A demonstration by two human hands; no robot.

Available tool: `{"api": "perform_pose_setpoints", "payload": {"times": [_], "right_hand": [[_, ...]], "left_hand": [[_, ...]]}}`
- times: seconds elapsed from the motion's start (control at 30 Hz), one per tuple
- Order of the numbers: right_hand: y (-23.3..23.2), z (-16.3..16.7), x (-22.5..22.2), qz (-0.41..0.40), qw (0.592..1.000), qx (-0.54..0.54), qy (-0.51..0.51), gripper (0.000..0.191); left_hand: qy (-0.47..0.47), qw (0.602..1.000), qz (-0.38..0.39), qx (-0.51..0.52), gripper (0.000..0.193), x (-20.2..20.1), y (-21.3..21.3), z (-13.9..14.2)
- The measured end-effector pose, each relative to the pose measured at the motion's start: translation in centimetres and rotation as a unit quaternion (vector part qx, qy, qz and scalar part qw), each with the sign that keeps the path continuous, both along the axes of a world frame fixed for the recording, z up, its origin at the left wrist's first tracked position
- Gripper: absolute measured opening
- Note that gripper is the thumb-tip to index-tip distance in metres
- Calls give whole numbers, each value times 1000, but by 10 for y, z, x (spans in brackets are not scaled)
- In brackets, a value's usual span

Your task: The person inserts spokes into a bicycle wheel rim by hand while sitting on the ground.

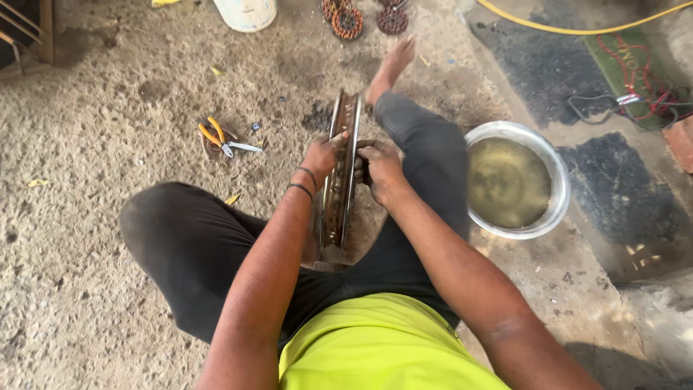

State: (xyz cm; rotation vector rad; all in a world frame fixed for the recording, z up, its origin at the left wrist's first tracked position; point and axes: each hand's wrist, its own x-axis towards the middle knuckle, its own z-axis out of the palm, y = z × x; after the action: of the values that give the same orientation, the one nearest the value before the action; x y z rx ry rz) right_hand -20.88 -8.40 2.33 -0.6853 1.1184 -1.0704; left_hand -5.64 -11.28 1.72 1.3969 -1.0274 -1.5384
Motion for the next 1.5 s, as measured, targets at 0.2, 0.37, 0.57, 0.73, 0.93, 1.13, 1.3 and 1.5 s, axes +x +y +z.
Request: {"api": "perform_pose_setpoints", "payload": {"times": [0.2,0.37,0.57,0.73,0.93,1.13,1.3,1.5], "right_hand": [[-22,40,20,-51,998,24,33,18],[-32,18,25,-11,997,-12,76,14],[-47,-19,2,52,974,-207,72,12],[-19,-42,11,70,987,-32,-141,10],[-38,-56,0,72,982,-13,-177,13],[-42,-49,6,62,995,-55,-64,10],[-34,-42,15,107,974,-193,56,12],[-63,-49,3,45,984,-48,-163,14]], "left_hand": [[57,995,-23,-81,41,15,-8,18],[-25,997,-62,26,45,25,-27,11],[-123,979,-97,-127,49,40,-38,-29],[16,991,-130,18,41,62,-47,-62],[-355,794,-222,-441,46,84,-46,-97],[-34,978,-173,-111,36,81,-54,-98],[-205,943,-188,-181,36,83,-57,-90],[-30,988,-148,28,32,69,-57,-95]]}}
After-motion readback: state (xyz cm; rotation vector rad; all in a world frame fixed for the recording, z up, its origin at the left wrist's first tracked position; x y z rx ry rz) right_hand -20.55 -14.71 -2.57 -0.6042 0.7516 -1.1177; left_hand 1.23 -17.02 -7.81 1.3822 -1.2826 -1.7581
